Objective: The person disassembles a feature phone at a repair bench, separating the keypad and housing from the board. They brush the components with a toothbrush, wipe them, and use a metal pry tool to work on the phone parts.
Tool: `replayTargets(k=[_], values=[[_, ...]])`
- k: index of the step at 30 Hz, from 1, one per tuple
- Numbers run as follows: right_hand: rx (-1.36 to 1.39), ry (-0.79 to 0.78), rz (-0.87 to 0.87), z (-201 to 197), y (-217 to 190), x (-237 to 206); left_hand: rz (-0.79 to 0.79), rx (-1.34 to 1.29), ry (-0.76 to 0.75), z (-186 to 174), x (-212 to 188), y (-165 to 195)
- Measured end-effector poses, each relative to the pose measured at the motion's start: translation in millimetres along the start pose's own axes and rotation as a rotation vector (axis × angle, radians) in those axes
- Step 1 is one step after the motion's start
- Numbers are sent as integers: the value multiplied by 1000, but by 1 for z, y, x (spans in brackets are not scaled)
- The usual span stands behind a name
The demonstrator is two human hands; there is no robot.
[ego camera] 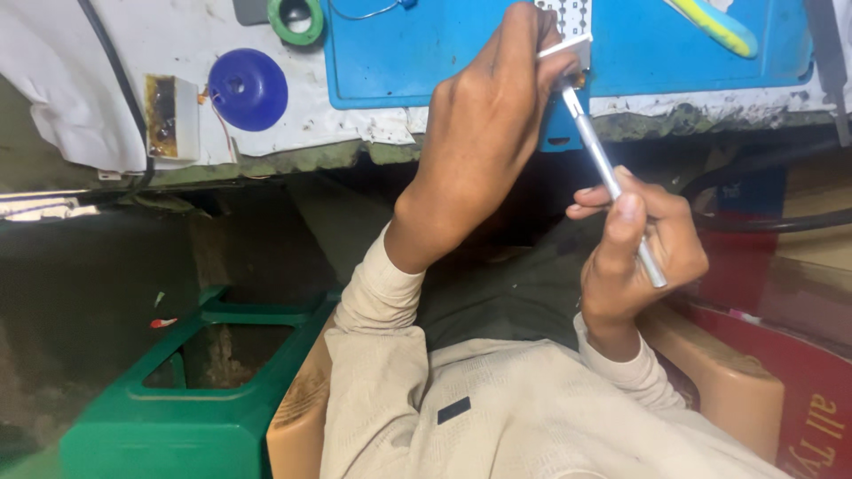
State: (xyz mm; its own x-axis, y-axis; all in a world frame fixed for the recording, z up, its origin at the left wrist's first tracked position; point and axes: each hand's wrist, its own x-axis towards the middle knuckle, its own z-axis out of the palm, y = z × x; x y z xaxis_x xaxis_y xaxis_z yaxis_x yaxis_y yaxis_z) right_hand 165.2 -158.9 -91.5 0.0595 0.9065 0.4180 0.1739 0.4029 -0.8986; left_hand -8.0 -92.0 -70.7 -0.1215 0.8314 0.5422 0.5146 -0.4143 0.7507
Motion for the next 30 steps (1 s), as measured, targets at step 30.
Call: replayTargets(k=[30], values=[[-16, -10, 21, 10, -6, -2, -18, -1, 26, 2, -3, 4]])
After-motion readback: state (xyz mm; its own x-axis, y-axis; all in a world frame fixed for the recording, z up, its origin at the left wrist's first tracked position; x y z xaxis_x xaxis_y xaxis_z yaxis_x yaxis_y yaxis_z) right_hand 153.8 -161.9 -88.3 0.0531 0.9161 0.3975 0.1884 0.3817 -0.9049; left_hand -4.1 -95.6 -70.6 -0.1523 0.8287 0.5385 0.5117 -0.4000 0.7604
